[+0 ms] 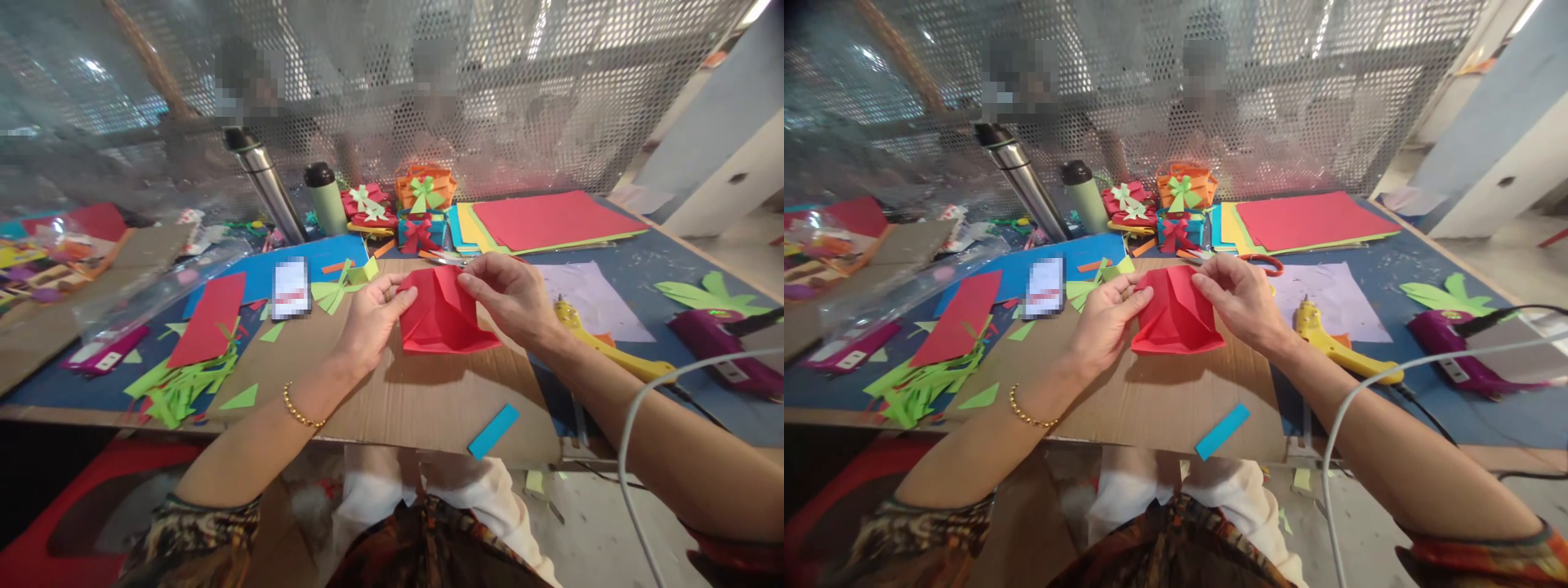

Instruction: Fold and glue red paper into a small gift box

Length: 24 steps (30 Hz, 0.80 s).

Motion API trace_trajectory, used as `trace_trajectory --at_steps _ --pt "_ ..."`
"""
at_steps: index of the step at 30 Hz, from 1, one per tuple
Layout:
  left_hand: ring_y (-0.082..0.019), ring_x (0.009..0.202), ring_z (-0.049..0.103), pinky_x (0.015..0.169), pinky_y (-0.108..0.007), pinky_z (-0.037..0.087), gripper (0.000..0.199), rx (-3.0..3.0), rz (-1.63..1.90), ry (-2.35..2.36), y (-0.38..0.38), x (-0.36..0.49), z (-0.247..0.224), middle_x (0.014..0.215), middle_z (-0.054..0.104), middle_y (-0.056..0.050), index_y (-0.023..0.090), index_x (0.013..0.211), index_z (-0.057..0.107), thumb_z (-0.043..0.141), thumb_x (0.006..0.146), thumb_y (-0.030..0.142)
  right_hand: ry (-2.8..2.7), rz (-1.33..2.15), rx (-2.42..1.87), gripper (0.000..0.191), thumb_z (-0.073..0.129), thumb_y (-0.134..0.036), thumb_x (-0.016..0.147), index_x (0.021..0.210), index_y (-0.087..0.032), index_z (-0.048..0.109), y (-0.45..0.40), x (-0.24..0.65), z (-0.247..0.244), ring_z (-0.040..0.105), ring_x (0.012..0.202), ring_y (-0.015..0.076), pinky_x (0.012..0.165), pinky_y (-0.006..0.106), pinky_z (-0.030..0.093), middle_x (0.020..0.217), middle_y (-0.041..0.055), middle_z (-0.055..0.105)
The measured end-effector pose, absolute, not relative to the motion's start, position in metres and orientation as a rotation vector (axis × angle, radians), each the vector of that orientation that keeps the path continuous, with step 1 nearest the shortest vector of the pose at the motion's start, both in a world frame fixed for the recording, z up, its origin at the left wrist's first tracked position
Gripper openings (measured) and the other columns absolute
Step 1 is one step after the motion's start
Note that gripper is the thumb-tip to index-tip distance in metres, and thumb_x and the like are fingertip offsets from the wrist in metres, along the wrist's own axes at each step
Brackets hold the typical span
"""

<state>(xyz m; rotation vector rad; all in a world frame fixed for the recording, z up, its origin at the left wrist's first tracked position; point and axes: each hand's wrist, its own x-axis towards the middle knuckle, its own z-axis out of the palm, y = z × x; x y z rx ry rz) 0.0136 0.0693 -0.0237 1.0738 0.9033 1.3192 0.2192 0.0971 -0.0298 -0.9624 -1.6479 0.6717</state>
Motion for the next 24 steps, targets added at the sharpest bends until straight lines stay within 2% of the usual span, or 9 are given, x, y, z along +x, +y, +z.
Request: trace_trajectory --at_steps 3,7,10,13,15,18,21,24 --pt "-0.012 0.070 0.068 0.066 -0.023 0.057 0.024 1.146 1.366 0.956 0.0686 0.0147 -0.0239 0.080 0.073 -0.001 0.016 0.104 0.069 0.078 0.082 0.020 -1.648 0.631 -0.994 0.023 0.069 -0.043 0.084 0.076 -0.022 0.065 0.0968 0.2210 -0.0295 0.056 0.067 0.0165 0.066 0.034 0.042 0.073 0.0017 0.066" --pt "-0.010 0.059 0.059 0.055 -0.020 0.049 0.035 1.242 1.435 0.955 0.0661 0.0145 -0.0247 0.070 0.062 0.006 0.021 0.117 0.058 0.070 0.084 0.015 -1.602 0.727 -0.980 0.026 0.071 -0.046 0.083 0.074 -0.022 0.065 0.0982 0.2204 -0.0316 0.056 0.068 0.0164 0.065 0.033 0.043 0.073 0.0020 0.066" --pt "-0.008 0.051 0.047 0.048 -0.019 0.038 0.029 1.377 1.476 0.960 0.0661 0.0129 -0.0253 0.065 0.052 0.008 0.024 0.108 0.054 0.067 0.084 0.015 -1.571 0.823 -0.937 0.028 0.073 -0.048 0.083 0.074 -0.022 0.065 0.0997 0.2189 -0.0334 0.055 0.066 0.0154 0.064 0.032 0.043 0.071 0.0011 0.064" --pt "-0.008 0.057 0.046 0.050 -0.020 0.037 0.013 1.528 1.505 1.003 0.0671 0.0119 -0.0236 0.072 0.055 0.004 0.021 0.090 0.056 0.066 0.083 0.016 -1.552 0.847 -0.910 0.032 0.077 -0.050 0.082 0.073 -0.022 0.063 0.1001 0.2183 -0.0328 0.054 0.064 0.0148 0.063 0.032 0.042 0.070 0.0005 0.063" --pt "-0.008 0.060 0.047 0.053 -0.021 0.037 0.008 1.577 1.515 1.039 0.0677 0.0117 -0.0219 0.076 0.057 0.002 0.020 0.085 0.058 0.065 0.080 0.017 -1.545 0.848 -0.904 0.032 0.078 -0.050 0.081 0.073 -0.022 0.064 0.0994 0.2185 -0.0311 0.053 0.062 0.0142 0.061 0.031 0.042 0.068 -0.0002 0.062" --pt "-0.009 0.062 0.048 0.054 -0.023 0.037 0.004 1.602 1.517 1.083 0.0686 0.0110 -0.0212 0.077 0.059 0.000 0.018 0.083 0.061 0.063 0.081 0.022 -1.557 0.870 -0.901 0.029 0.078 -0.047 0.082 0.073 -0.023 0.065 0.0979 0.2189 -0.0286 0.052 0.059 0.0138 0.058 0.031 0.041 0.064 -0.0012 0.060" --pt "-0.010 0.063 0.048 0.056 -0.023 0.038 0.014 1.609 1.542 1.093 0.0701 0.0094 -0.0241 0.075 0.058 0.000 0.019 0.081 0.060 0.066 0.086 0.031 -1.564 0.856 -0.896 0.028 0.079 -0.046 0.082 0.073 -0.023 0.065 0.0971 0.2190 -0.0279 0.053 0.061 0.0143 0.059 0.031 0.042 0.065 -0.0005 0.062" --pt "-0.010 0.059 0.045 0.054 -0.023 0.037 0.017 1.558 1.529 1.071 0.0711 0.0079 -0.0275 0.066 0.051 0.005 0.021 0.095 0.057 0.069 0.086 0.030 -1.558 0.826 -0.879 0.029 0.080 -0.046 0.080 0.072 -0.022 0.065 0.0976 0.2185 -0.0291 0.054 0.064 0.0141 0.061 0.030 0.043 0.068 -0.0002 0.064"
